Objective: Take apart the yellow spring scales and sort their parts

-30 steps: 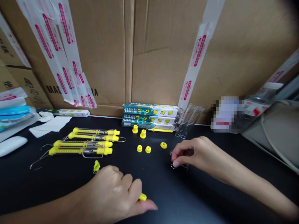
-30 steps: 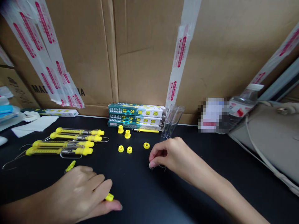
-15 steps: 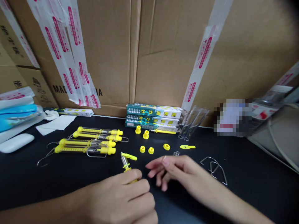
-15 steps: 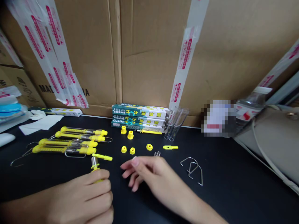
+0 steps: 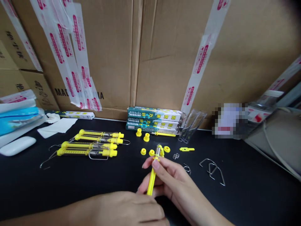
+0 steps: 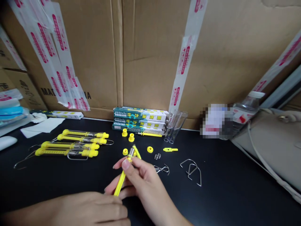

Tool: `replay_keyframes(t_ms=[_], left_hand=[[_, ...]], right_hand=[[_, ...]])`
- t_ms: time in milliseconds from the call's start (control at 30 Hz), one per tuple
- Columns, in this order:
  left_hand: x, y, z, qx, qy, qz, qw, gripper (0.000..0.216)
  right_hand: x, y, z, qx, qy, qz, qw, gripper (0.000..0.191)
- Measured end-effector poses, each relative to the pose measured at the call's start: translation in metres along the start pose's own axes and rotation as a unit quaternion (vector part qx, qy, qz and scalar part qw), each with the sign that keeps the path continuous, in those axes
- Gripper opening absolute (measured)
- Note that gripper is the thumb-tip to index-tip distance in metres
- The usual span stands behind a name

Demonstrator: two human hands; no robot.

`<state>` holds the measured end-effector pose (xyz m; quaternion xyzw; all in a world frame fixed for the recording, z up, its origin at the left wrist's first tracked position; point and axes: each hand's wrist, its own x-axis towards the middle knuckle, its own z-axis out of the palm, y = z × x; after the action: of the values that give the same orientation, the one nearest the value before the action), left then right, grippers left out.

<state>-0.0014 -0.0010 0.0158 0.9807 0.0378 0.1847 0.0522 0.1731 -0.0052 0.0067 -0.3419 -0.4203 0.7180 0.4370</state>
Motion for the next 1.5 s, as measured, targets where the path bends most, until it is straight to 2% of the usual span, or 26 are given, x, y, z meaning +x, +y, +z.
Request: replay_keyframes(t_ms=[67,167,267,367,467,533,633,733,833,933,1100,1200,1267,1333,1500], left_hand=[[-0.003,-0.001,-0.002,-0.035,-0.009,-0.054,0.998,0.021],[-0.004,-0.004,-0.010,-0.096,-0.010,-0.141,0.985,0.022],[-0.002,-0.007,-0.019,-0.151,-0.030,-0.117,0.981,0.035],[-0.004,-0.010,-0.019,-0.181,0.006,-0.150,0.972,0.059],[-0.008,-0.014,-0.007,-0.187,0.074,-0.177,0.963,0.060],[-0.010,-0.017,0.003,-0.156,0.159,-0.199,0.954,0.046],[-0.010,-0.022,0.010,-0.101,0.202,-0.251,0.941,0.035],[-0.010,-0.023,0.010,-0.097,0.184,-0.251,0.945,0.020],[-0.010,-0.020,0.007,-0.090,0.162,-0.213,0.959,0.008],[-0.009,-0.018,0.006,-0.079,0.158,-0.192,0.965,0.013],[0.002,-0.020,0.005,-0.102,0.198,-0.189,0.956,0.016],[0.017,-0.033,0.003,-0.098,0.208,-0.212,0.950,0.016],[0.028,-0.047,0.002,-0.070,0.187,-0.219,0.955,0.015],[0.038,-0.062,0.001,-0.025,0.140,-0.255,0.956,0.012],[0.057,-0.084,0.004,0.001,0.110,-0.288,0.951,0.011]], right_hand=[[0.001,-0.004,-0.003,-0.007,0.036,-0.028,0.999,0.039],[0.000,-0.013,-0.011,-0.024,0.107,-0.097,0.989,0.035],[-0.001,-0.020,-0.024,-0.051,0.182,-0.202,0.961,0.029],[-0.003,-0.028,-0.035,-0.112,0.228,-0.288,0.924,0.024],[-0.004,-0.035,-0.039,-0.170,0.257,-0.335,0.891,0.022],[-0.004,-0.038,-0.040,-0.206,0.273,-0.341,0.876,0.018],[-0.002,-0.040,-0.045,-0.295,0.291,-0.297,0.861,0.018],[-0.001,-0.038,-0.053,-0.407,0.292,-0.241,0.831,0.020],[0.000,-0.037,-0.056,-0.462,0.289,-0.230,0.806,0.021],[-0.003,-0.040,-0.054,-0.476,0.294,-0.237,0.794,0.022],[-0.009,-0.048,-0.050,-0.480,0.311,-0.255,0.779,0.021],[-0.012,-0.049,-0.053,-0.472,0.320,-0.292,0.768,0.020],[-0.013,-0.049,-0.054,-0.470,0.324,-0.306,0.762,0.019],[-0.013,-0.048,-0.053,-0.469,0.330,-0.308,0.759,0.017],[-0.015,-0.046,-0.046,-0.467,0.331,-0.309,0.759,0.016]])
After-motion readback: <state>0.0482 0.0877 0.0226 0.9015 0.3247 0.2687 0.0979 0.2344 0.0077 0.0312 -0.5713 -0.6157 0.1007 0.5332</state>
